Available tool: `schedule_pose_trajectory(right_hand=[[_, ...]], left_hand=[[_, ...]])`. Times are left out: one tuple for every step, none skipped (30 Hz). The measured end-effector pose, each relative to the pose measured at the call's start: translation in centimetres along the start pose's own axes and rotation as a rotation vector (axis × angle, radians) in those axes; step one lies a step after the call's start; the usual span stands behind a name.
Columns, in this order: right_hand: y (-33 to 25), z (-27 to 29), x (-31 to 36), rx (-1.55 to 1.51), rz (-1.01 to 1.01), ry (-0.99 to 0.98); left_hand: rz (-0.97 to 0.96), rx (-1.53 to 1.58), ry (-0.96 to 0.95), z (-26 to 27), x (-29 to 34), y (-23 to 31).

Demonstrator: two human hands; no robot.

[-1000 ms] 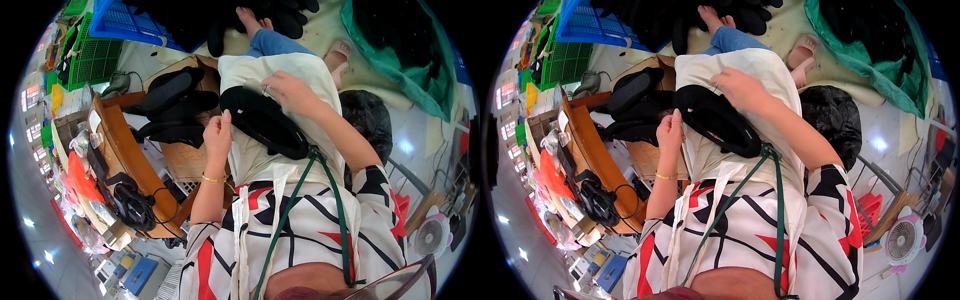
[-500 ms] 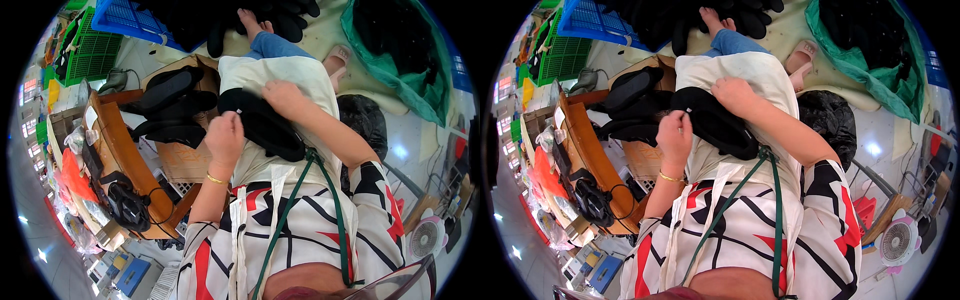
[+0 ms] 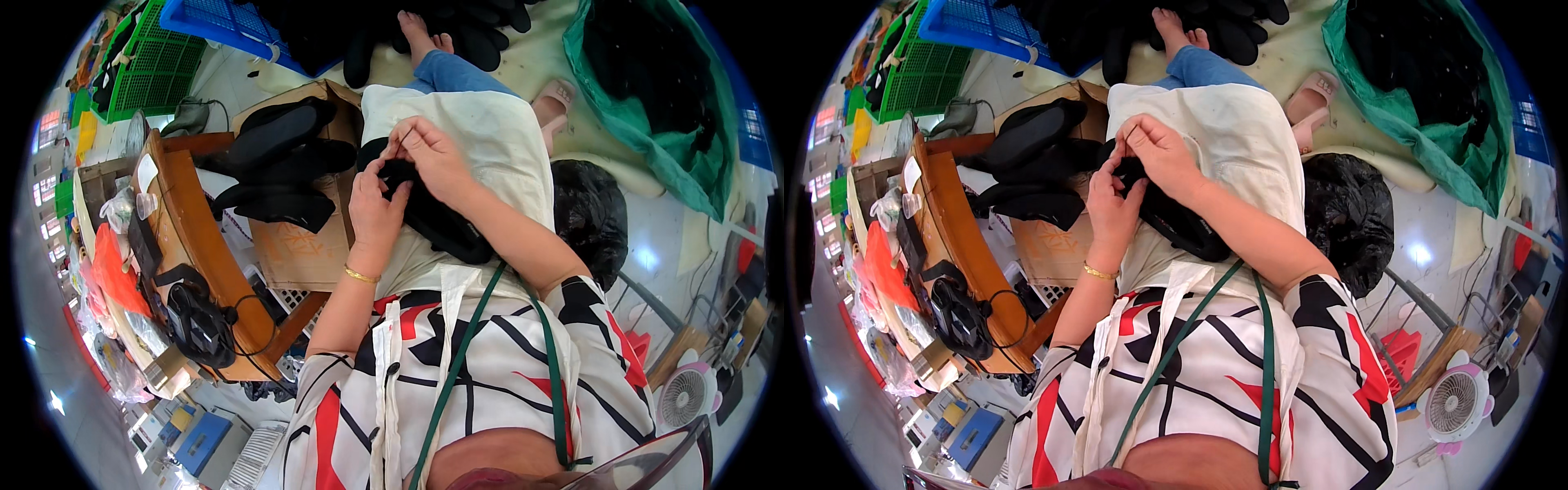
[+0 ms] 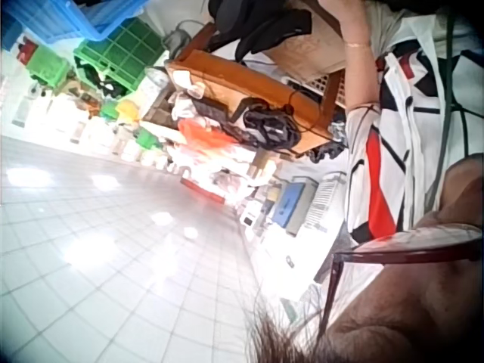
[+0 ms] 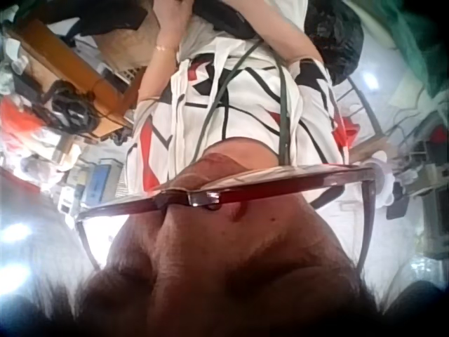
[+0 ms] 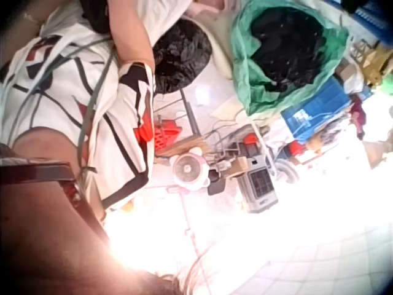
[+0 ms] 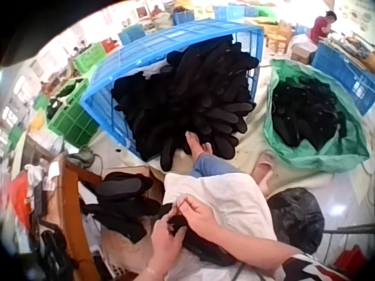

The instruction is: The person sits on the floor and sews a black shoe using a needle and thread. They repeatedly insert the needle into the shoe's sole and pull the thread through to stitch the material. The person handles the shoe and thread by hand throughout the process.

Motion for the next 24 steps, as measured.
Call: schedule_pose_trajectory(right_hand=[[1.0, -0.7, 0.1, -0.116, -0.137, -0.031], [1.8, -1.4, 0.4, -0.231, -0.274, -0.06], [1.8, -1.3, 0.6, -0.25, -0.301, -0.033], [1.4, -1.4, 0.8, -0.216, -0.289, -0.032], [0.8, -1.5, 1.2, -0.183, -0.276, -0.029], [0.2, -1.7, 1.7, -0.151, -0.262, -0.027], [-1.5, -3.1, 2.8, -0.143, -0.247, 0.04], [-2.2, -3.0, 2.7, -0.129, -0.215, 0.04], [-2.9, -2.7, 2.3, -0.115, -0.182, 0.04], [-3.6, -2.6, 2.1, -0.104, -0.151, 0.038], [-4.5, -2.8, 1.9, -0.084, -0.13, 0.029], [-5.6, -3.3, 1.9, -0.073, -0.062, 0.008], [-6.6, -3.6, 2.0, -0.059, 0.007, -0.009], [-7.6, -4.1, 2.3, -0.048, 0.074, -0.029], [-8.2, -4.3, 2.8, -0.036, 0.091, -0.027], [-8.3, -4.0, 3.4, -0.036, 0.107, -0.016], [-8.2, -3.7, 3.9, -0.037, 0.124, -0.004], [-8.2, -3.4, 4.6, -0.038, 0.141, 0.008], [-8.1, -2.8, 5.7, 0.021, 0.141, 0.054], [-7.9, -2.8, 7.5, 0.12, 0.169, 0.037], [-7.7, -2.9, 9.6, 0.219, 0.197, 0.019], [-7.5, -2.6, 11.1, 0.316, 0.225, 0.011], [-6.6, -1.3, 11.2, 0.323, 0.169, 0.011], [-5.3, 0.3, 11.4, 0.331, 0.113, 0.011]], left_hand=[[-0.025, -0.005, -0.003, 0.0, 0.0, 0.0], [-0.052, -0.01, -0.007, 0.0, 0.0, -0.3], [-0.079, -0.014, -0.013, -0.2, 0.0, -0.6], [-0.142, -0.024, 0.012, -0.1, 0.0, -0.9], [-0.206, -0.034, 0.036, 0.0, -0.1, -1.2], [-0.271, -0.045, 0.059, 0.0, 0.0, -1.3], [-0.265, -0.026, 0.066, 0.3, -0.4, -0.5], [-0.286, -0.012, 0.054, 0.4, -0.9, 0.1], [-0.308, 0.003, 0.041, 0.5, -1.6, 0.4], [-0.329, 0.015, 0.029, 0.8, -2.3, 0.8], [-0.381, 0.031, 0.039, 1.2, -3.1, 1.4], [-0.449, -0.016, 0.055, 1.6, -3.7, 2.4], [-0.506, -0.037, 0.049, 1.8, -4.4, 3.3], [-0.559, -0.063, 0.044, 2.0, -5.0, 3.9], [-0.632, -0.031, 0.036, 2.2, -5.5, 4.4], [-0.701, -0.014, 0.014, 2.5, -5.8, 5.1], [-0.732, -0.01, -0.037, 2.7, -5.8, 5.6], [-0.762, -0.005, -0.088, 2.5, -5.7, 6.0], [-0.775, 0.0, -0.138, 2.1, -5.0, 5.9], [-0.783, 0.004, -0.19, 1.3, -3.9, 5.2], [-0.77, 0.112, -0.226, 0.1, -2.4, 4.4], [-0.703, 0.16, -0.306, -1.3, -0.8, 3.8], [-0.629, 0.207, -0.335, -2.1, 0.8, 3.6], [-0.554, 0.255, -0.362, -2.9, 1.8, 3.5]])
Point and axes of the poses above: each hand's wrist, its own x-axis away from the middle knuckle, its own z-axis out of the back of the hand, y = z × x, the point moved 7 cm from there along -x, towards the middle knuckle, and after that the axes turned 7 degrees about y, right-handed, at the moved point
